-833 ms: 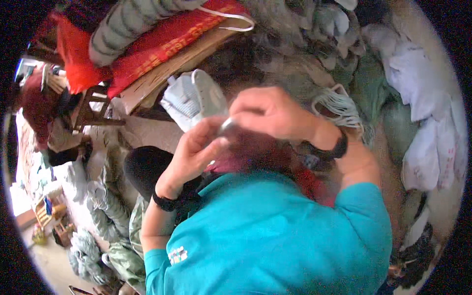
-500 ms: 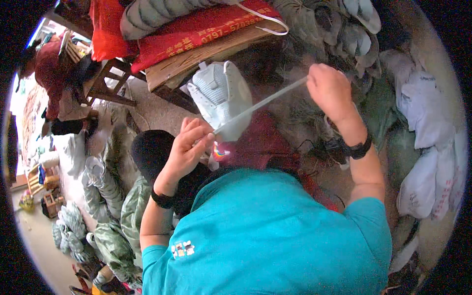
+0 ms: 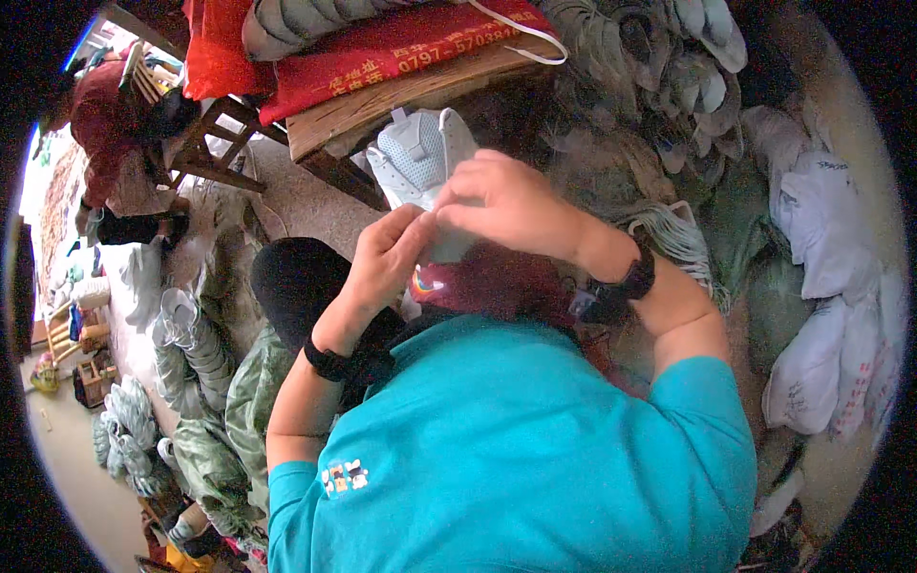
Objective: The person sits on the floor and threads a white shoelace through the eyelets of a light-colored sneaker. They pull the laces through the eyelets one by one, adjusting the tension and positioning of the shoe as they work.
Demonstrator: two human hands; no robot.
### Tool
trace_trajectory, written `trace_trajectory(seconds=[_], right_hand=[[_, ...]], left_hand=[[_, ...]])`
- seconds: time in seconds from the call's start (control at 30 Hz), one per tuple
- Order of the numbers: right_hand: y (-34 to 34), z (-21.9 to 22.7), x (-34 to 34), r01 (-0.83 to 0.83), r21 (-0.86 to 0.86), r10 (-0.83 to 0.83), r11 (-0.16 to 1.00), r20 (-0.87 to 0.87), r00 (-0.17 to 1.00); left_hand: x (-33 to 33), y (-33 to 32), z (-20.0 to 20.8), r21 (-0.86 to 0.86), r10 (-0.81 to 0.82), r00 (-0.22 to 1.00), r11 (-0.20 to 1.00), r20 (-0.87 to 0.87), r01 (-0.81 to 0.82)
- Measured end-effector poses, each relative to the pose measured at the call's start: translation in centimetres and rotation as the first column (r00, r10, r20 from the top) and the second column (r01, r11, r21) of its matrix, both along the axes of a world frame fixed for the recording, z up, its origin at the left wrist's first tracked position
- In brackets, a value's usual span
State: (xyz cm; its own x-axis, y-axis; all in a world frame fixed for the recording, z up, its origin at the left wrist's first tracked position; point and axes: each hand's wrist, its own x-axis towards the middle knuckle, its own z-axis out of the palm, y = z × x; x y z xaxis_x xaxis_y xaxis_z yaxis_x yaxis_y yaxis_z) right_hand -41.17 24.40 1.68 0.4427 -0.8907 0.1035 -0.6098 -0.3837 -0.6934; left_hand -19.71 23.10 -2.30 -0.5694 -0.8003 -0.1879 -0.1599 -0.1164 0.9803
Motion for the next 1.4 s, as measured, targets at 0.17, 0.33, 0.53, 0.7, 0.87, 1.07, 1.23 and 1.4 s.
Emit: trace_trajectory(seconds=[0.17, 0.33, 0.53, 0.7, 0.87, 1.07, 1.23, 1.4], right_hand=[[-1.3, -2.3, 0.0, 0.279, 0.054, -0.283, 0.959, 0.258, 0.924], [-1.2, -3.1, -0.6, 0.282, -0.228, -0.275, 0.932, 0.063, 0.959], [-0.8, -4.0, 0.0, 0.329, -0.19, -0.313, 0.925, 0.113, 0.943], [-1.2, -4.8, 0.9, 0.314, -0.276, -0.283, 0.909, 0.145, 0.948], [-1.3, -4.9, 1.0, 0.221, -0.297, -0.208, 0.929, 0.077, 0.975], [-2.4, -5.4, 0.2, 0.195, -0.03, -0.183, 0.98, 0.237, 0.954], [-3.4, -6.1, 0.2, 0.102, 0.149, -0.15, 0.984, 0.36, 0.921], [-2.9, -5.7, -0.1, 0.149, 0.01, -0.145, 0.989, 0.283, 0.948]], left_hand=[[-0.6, -1.4, -2.0, -0.369, 0.224, 0.975, 0.907, 0.011, -0.204], [-1.3, -2.0, -3.2, -0.481, 0.265, 0.964, 0.846, 0.003, -0.231], [-0.7, -1.9, -3.2, -0.588, 0.206, 0.976, 0.799, 0.074, -0.124], [-0.6, -2.1, -3.0, -0.59, 0.19, 0.979, 0.8, 0.077, -0.109], [-0.4, -2.1, -3.1, -0.569, 0.161, 0.984, 0.817, 0.078, -0.089], [-0.3, -2.2, -3.0, -0.546, 0.148, 0.985, 0.834, 0.092, -0.075], [-0.7, -2.3, -3.1, -0.572, 0.177, 0.979, 0.816, 0.103, -0.087], [-0.3, -2.9, -3.2, -0.561, 0.149, 0.983, 0.825, 0.105, -0.065]])
